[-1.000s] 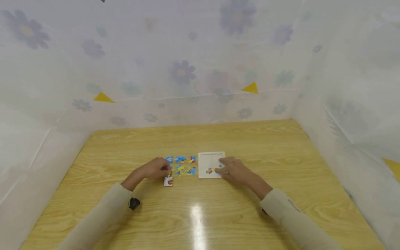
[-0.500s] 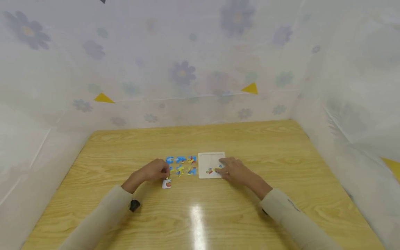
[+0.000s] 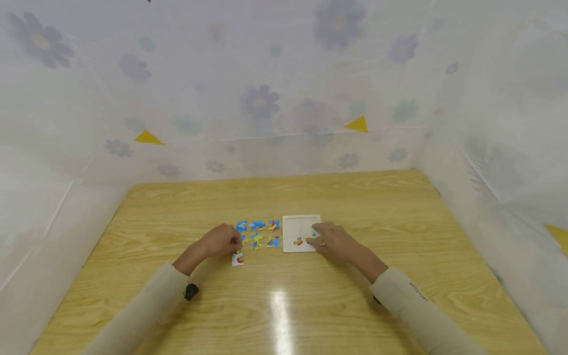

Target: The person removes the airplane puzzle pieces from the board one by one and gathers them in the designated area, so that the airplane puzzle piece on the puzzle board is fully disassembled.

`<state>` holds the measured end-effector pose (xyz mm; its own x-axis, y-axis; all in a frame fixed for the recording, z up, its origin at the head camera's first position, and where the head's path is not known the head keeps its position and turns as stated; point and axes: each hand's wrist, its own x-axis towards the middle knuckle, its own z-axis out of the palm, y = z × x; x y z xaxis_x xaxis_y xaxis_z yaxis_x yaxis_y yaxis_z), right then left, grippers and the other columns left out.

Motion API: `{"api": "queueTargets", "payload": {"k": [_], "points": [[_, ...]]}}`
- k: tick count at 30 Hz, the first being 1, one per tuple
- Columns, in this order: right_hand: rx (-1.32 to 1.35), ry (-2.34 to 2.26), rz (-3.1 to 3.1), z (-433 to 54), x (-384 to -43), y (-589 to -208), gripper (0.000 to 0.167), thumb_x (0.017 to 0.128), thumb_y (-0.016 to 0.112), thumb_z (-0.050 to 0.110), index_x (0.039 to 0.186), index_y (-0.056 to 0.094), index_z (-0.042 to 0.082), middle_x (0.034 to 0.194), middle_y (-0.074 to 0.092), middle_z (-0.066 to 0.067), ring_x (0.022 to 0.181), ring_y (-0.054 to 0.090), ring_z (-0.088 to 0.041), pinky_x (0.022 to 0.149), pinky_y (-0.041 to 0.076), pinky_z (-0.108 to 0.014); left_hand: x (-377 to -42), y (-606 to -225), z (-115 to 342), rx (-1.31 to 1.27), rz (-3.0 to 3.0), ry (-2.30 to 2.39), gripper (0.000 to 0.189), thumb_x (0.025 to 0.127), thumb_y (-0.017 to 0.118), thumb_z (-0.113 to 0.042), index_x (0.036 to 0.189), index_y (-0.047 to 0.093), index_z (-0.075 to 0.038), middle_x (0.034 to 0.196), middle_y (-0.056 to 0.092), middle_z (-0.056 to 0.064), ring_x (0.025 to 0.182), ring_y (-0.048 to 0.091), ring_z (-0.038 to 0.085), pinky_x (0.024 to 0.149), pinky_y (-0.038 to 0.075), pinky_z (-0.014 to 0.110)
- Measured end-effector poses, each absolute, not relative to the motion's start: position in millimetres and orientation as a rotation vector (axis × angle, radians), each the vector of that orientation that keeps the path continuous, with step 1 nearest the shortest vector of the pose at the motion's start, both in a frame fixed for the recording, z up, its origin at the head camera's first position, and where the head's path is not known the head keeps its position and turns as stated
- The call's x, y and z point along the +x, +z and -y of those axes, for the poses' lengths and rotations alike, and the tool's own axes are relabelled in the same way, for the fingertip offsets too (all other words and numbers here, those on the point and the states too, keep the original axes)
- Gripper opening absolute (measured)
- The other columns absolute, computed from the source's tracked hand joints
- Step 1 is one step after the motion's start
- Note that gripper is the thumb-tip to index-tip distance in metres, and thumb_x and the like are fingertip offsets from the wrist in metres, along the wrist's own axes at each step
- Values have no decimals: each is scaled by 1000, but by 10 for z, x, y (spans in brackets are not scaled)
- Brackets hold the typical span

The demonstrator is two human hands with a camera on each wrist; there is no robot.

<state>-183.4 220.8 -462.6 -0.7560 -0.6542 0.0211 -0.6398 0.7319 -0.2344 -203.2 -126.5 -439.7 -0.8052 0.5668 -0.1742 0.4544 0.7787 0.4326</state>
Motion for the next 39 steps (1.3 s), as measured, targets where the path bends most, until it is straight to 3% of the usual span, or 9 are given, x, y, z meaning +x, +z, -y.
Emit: {"api": "queueTargets", "payload": {"k": [10, 21, 29, 39], "points": [[-1090, -342, -2874, -2191, -1853, -4614, 32, 85, 69, 18, 117, 69, 12, 131, 55, -21, 118, 51, -42, 88, 45, -59, -2071, -4367, 1275, 804, -2653, 597, 13, 87, 63, -4, 76, 69, -9, 75, 66, -1, 63, 52, 9, 60, 44, 24], [-1146, -241, -2906, -2267, -1891, -4588, 31, 84, 71, 23, 114, 71, 14, 126, 60, -18, 113, 55, -39, 79, 49, -53, -2120, -4272, 1000, 816, -2595, 653, 9, 86, 63, -7, 92, 69, -5, 88, 67, 3, 84, 59, 16, 79, 50, 34], [-1099, -253, -2851, -2342, -1903, -4572, 32, 86, 68, 22, 117, 68, 13, 131, 53, -22, 118, 51, -42, 86, 46, -57, -2181, -4303, 750, 857, -2568, 663, 14, 86, 68, -12, 97, 69, -4, 89, 68, 3, 86, 61, 17, 81, 51, 33], [-1190, -250, -2861, -2359, -1921, -4612, 32, 85, 70, 23, 115, 70, 13, 129, 56, -22, 114, 54, -41, 86, 47, -56, -2234, -4283, 504, 801, -2535, 744, 21, 85, 69, -13, 103, 67, -3, 92, 67, 3, 87, 60, 16, 82, 51, 31]]}}
